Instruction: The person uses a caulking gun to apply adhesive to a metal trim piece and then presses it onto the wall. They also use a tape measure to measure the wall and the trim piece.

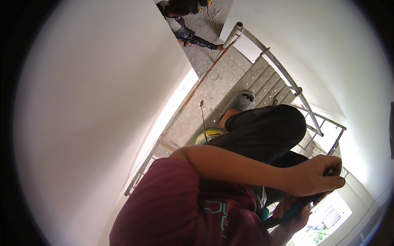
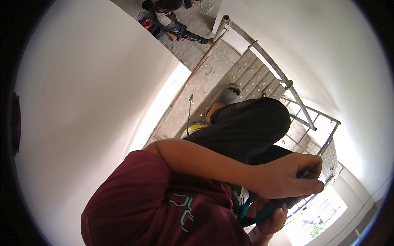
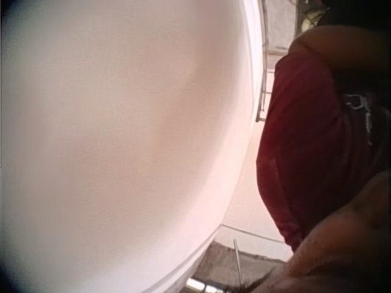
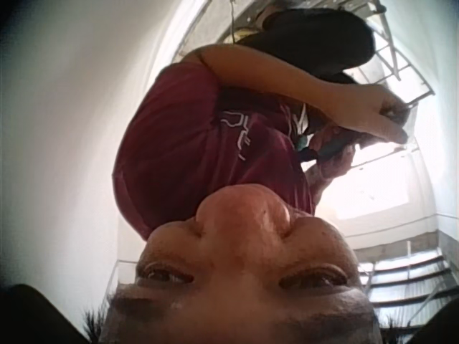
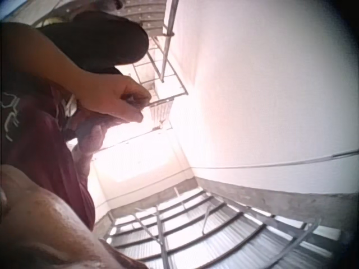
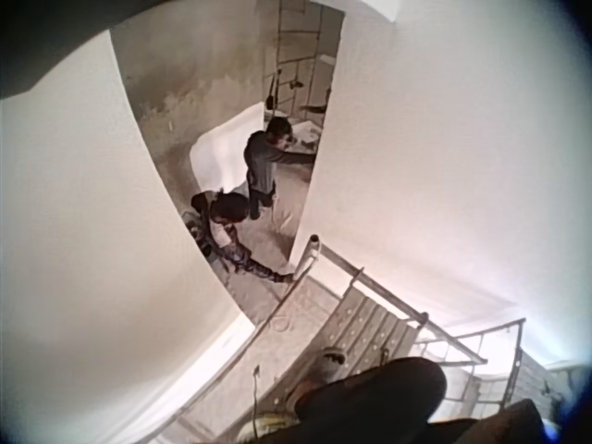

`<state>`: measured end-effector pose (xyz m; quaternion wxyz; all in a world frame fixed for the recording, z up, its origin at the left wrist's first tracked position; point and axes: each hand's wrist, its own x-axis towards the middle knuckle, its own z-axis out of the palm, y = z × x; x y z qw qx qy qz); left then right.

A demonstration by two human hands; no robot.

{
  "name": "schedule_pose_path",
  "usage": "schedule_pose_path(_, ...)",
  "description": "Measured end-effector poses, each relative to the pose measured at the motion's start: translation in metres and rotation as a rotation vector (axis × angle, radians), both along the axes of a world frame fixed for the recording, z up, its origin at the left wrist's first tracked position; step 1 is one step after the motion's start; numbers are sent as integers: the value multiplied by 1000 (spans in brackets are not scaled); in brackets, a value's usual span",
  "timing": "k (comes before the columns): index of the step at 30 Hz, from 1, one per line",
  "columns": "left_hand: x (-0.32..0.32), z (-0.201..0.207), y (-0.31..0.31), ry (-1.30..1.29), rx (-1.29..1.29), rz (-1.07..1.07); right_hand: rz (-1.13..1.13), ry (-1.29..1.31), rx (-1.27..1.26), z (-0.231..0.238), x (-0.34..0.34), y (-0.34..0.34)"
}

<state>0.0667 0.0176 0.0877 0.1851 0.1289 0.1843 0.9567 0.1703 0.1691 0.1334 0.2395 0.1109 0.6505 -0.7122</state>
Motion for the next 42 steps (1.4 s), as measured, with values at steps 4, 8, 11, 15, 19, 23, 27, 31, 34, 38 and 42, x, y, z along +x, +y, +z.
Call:
schedule_pose_path(4, -1, 6, -7, -66, 16, -222, -7, -21, 132, -1, 9, 20)
schedule_pose_path(8, 24, 5, 31, 230, -357, 105, 420, 298, 510, -2, -1, 60)
schedule_pose_path(11, 38, 25, 43, 527, -456, -73, 461, 434, 798, -14, -2, 86)
schedule_pose_path(15, -10, 47, 59, 624, -809, -210, 336, 449, 877, -7, -29, 98)
schedule_pose_path(19, -36, 73, -7, 1320, -1462, 649, 108, 132, 1113, 17, -27, 101)
schedule_pose_path(23, -25, 139, -23, 1544, -1512, 759, -129, 78, 1144, -15, 6, 150)
schedule_pose_path(27, 32, 172, -41, 1620, -1288, 835, -87, 154, 1076, -46, 18, 146)
schedule_pose_path(31, 55, 169, -41, 1717, -1279, 818, -271, 44, 872, -49, 16, 137)
schedule_pose_path(34, 71, 159, -61, 1700, -1356, 852, -262, 65, 858, -55, 18, 138)
schedule_pose_path(38, 93, 128, -117, 1232, -1605, 1223, -332, 17, 935, -68, 19, 163)
schedule_pose_path(42, 42, -1, -111, 952, -1465, 674, -344, 142, 907, -79, -8, 173)
